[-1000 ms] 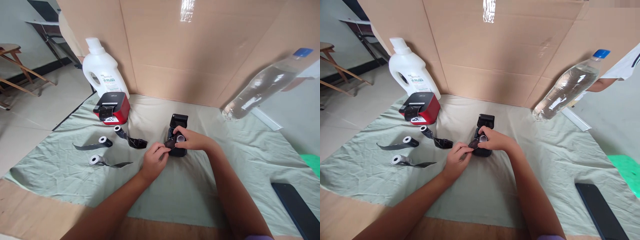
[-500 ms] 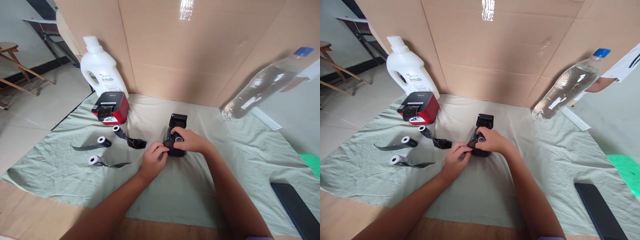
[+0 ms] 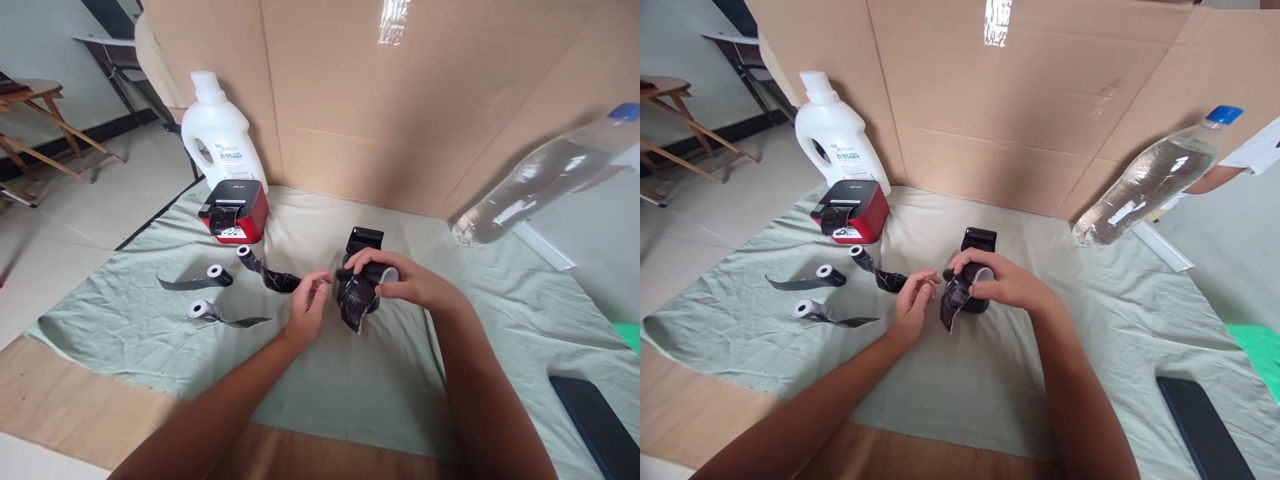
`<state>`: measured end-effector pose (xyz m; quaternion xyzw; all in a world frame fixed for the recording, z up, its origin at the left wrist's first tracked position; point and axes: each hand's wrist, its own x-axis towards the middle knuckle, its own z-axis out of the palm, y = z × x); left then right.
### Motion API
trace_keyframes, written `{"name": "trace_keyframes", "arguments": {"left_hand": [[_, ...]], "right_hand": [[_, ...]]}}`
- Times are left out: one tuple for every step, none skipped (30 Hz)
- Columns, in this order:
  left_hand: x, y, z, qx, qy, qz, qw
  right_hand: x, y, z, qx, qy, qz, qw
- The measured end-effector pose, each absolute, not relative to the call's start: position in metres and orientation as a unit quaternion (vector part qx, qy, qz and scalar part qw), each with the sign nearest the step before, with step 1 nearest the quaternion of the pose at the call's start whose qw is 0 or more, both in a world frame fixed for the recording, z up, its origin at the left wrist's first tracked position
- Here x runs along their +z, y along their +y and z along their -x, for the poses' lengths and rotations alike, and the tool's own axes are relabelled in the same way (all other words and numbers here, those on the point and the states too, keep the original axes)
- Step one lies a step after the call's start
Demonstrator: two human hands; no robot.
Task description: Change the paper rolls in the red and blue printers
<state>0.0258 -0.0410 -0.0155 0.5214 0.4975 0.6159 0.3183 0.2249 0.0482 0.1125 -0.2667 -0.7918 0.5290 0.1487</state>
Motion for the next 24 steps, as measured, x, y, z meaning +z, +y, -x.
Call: {"name": "trace_keyframes", "arguments": {"left_hand": [[-0.016,-0.041,-0.026,0.614,0.493,-0.507,0.35],[-0.016,-0.041,-0.027,0.61,0.486,-0.503,0.373],[-0.015,-0.041,-0.027,0.606,0.48,-0.502,0.387],[-0.014,-0.041,-0.028,0.604,0.476,-0.501,0.396],[-0.013,-0.042,-0.028,0.605,0.476,-0.497,0.402],[-0.013,-0.042,-0.028,0.609,0.478,-0.486,0.405],[-0.012,-0.041,-0.029,0.615,0.482,-0.472,0.407],[-0.012,-0.04,-0.029,0.623,0.487,-0.457,0.408],[-0.012,-0.039,-0.029,0.629,0.492,-0.443,0.407],[-0.013,-0.038,-0.029,0.634,0.497,-0.433,0.406],[-0.013,-0.037,-0.029,0.639,0.5,-0.424,0.403],[-0.014,-0.037,-0.029,0.643,0.501,-0.418,0.401],[-0.015,-0.036,-0.029,0.646,0.5,-0.414,0.402],[-0.015,-0.035,-0.029,0.649,0.496,-0.412,0.404],[-0.016,-0.035,-0.029,0.651,0.491,-0.413,0.406],[-0.016,-0.035,-0.03,0.651,0.487,-0.414,0.409],[-0.015,-0.035,-0.03,0.651,0.484,-0.415,0.411],[-0.015,-0.035,-0.029,0.651,0.483,-0.415,0.413],[-0.015,-0.035,-0.029,0.65,0.484,-0.414,0.414],[-0.015,-0.035,-0.029,0.65,0.486,-0.413,0.413],[-0.014,-0.035,-0.029,0.651,0.488,-0.411,0.411],[-0.014,-0.035,-0.029,0.652,0.49,-0.41,0.409],[-0.014,-0.035,-0.029,0.652,0.491,-0.409,0.408],[-0.014,-0.035,-0.029,0.652,0.491,-0.409,0.407]], "right_hand": [[0.113,0.046,-0.223,0.564,-0.778,0.234,0.15],[0.112,0.044,-0.219,0.594,-0.762,0.208,0.151],[0.11,0.043,-0.216,0.618,-0.746,0.197,0.153],[0.106,0.042,-0.212,0.637,-0.728,0.2,0.155],[0.101,0.041,-0.208,0.653,-0.708,0.216,0.159],[0.096,0.041,-0.205,0.666,-0.687,0.24,0.164],[0.091,0.042,-0.203,0.678,-0.664,0.266,0.17],[0.087,0.042,-0.201,0.688,-0.641,0.289,0.178],[0.083,0.042,-0.199,0.698,-0.619,0.308,0.186],[0.079,0.043,-0.198,0.708,-0.598,0.321,0.194],[0.076,0.043,-0.196,0.718,-0.579,0.328,0.203],[0.074,0.043,-0.195,0.729,-0.56,0.332,0.211],[0.072,0.044,-0.194,0.741,-0.54,0.333,0.218],[0.07,0.044,-0.192,0.754,-0.519,0.332,0.225],[0.069,0.044,-0.19,0.768,-0.498,0.33,0.231],[0.068,0.044,-0.188,0.781,-0.478,0.326,0.235],[0.066,0.044,-0.186,0.794,-0.459,0.322,0.235],[0.065,0.044,-0.184,0.805,-0.444,0.318,0.233],[0.064,0.044,-0.182,0.815,-0.43,0.312,0.231],[0.062,0.044,-0.181,0.824,-0.419,0.304,0.231],[0.061,0.044,-0.18,0.831,-0.409,0.297,0.232],[0.059,0.043,-0.179,0.836,-0.4,0.292,0.236],[0.058,0.043,-0.179,0.838,-0.394,0.29,0.24],[0.057,0.043,-0.179,0.837,-0.392,0.293,0.244]]}}
